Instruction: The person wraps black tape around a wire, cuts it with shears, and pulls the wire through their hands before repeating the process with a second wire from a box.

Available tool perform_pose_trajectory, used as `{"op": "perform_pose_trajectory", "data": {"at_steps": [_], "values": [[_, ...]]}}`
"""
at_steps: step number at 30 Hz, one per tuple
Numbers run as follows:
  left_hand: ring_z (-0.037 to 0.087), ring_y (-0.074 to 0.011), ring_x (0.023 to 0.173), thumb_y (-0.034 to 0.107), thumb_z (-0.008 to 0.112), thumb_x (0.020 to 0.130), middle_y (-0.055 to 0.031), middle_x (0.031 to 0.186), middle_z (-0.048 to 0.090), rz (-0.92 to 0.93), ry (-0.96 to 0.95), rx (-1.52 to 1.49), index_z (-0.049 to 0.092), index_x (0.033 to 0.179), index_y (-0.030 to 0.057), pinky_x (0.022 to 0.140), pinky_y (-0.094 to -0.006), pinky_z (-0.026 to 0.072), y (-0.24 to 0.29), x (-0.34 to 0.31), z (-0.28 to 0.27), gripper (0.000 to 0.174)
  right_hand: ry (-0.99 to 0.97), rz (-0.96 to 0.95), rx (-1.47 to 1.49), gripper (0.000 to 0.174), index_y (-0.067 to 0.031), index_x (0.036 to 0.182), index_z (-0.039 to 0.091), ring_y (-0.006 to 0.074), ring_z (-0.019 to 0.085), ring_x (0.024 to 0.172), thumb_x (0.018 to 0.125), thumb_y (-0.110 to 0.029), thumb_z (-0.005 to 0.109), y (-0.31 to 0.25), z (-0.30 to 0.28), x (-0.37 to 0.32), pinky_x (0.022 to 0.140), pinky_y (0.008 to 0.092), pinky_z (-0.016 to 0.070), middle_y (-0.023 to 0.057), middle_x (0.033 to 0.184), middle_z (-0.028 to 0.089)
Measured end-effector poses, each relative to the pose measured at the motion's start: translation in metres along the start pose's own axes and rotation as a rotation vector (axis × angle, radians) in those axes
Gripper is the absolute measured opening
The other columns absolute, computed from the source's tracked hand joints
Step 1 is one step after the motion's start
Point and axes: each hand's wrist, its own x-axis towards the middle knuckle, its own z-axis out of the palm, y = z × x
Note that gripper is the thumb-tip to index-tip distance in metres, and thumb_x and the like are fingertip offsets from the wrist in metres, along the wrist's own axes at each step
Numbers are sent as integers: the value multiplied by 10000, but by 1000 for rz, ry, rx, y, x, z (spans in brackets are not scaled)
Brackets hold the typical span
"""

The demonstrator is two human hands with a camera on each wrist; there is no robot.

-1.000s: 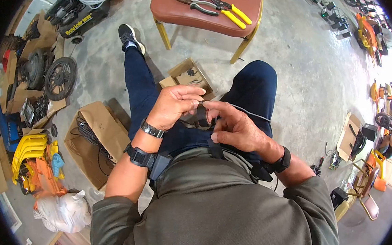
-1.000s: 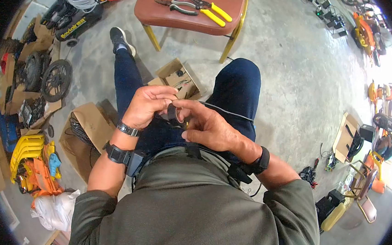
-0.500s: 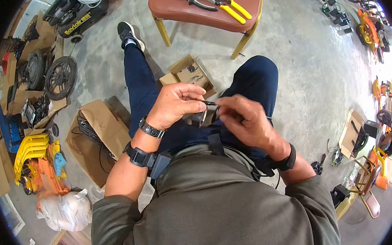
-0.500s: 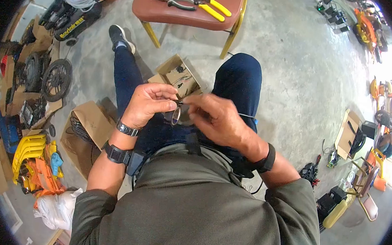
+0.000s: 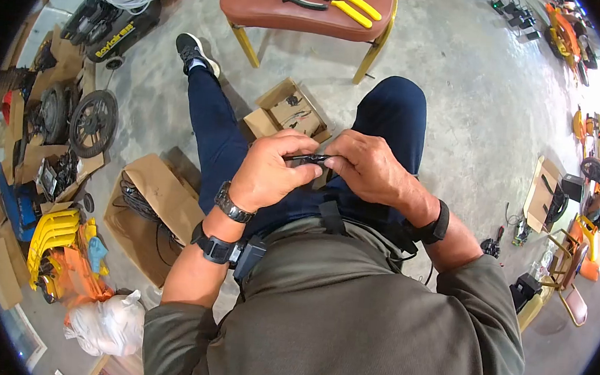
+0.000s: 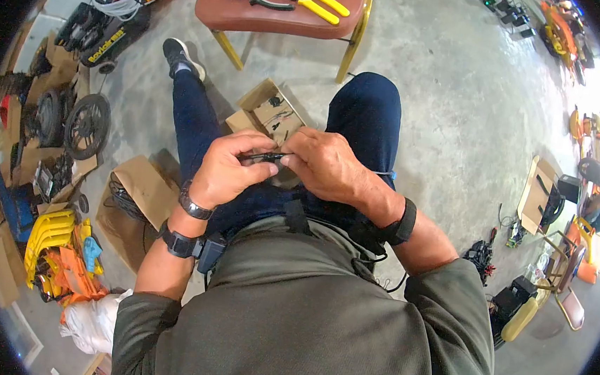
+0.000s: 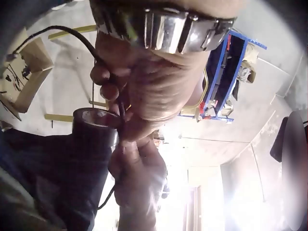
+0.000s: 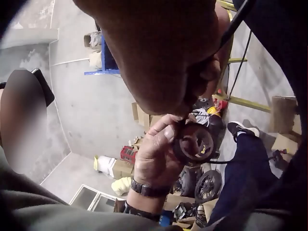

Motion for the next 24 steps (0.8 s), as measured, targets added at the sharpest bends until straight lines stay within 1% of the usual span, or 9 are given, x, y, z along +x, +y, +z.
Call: {"op": "perform_pose_trajectory", "data": {"at_steps": [3,6,8,11,14,17,20,23,24], "values": [[650,-178,860,76,793,746,-99,1010,666,13,0,144,684,1014,-29,756,-287,515,10,0,0,307,4,65,44,104,-19,905,636,385,629,783,833,-77,683,-3,-1,0,682,439,510,171,826,619],[529,-80,698,12,795,722,-42,975,641,164,46,188,691,969,-12,610,-226,442,3,1,5,269,-12,113,111,115,-9,917,644,370,644,792,847,-88,688,-2,-1,-2,696,418,515,178,840,643],[542,-105,693,14,793,717,-51,966,638,211,61,222,686,961,-8,611,-230,446,1,1,5,268,-47,162,161,123,-1,927,651,340,657,786,864,-100,688,-1,-2,-2,700,396,516,176,844,659],[562,-152,688,15,786,715,-67,948,635,301,99,280,674,943,-2,613,-249,461,3,-1,7,255,-132,309,284,133,9,934,659,240,650,754,897,-118,674,-3,-6,1,694,363,507,157,820,660],[599,-213,703,30,783,716,-84,939,638,356,132,381,667,923,10,617,-289,489,7,-1,8,238,-170,376,328,146,15,934,662,159,608,741,921,-131,661,1,-6,3,686,342,497,110,796,658],[635,-258,728,62,786,717,-96,935,645,463,127,522,667,900,29,621,-330,513,5,0,6,221,-196,404,437,142,11,912,663,127,583,746,925,-130,665,4,-5,2,693,326,496,61,786,649],[655,-278,745,91,789,714,-96,925,653,531,92,585,669,877,43,624,-348,524,5,-2,4,208,-261,362,507,187,-2,968,662,110,574,753,966,-186,627,12,-8,1,691,295,491,12,808,632],[660,-276,742,94,789,713,-92,913,657,564,68,586,671,861,48,630,-347,528,5,0,3,195,-350,545,698,261,-20,1090,634,88,564,772,1003,-259,575,17,-17,11,687,265,481,9,861,613],[660,-272,738,91,789,713,-90,909,657,574,60,583,671,857,49,632,-346,529,4,0,3,191,-372,479,710,342,-28,1218,581,78,564,790,1023,-303,524,24,-14,15,686,252,480,21,925,607]]}}
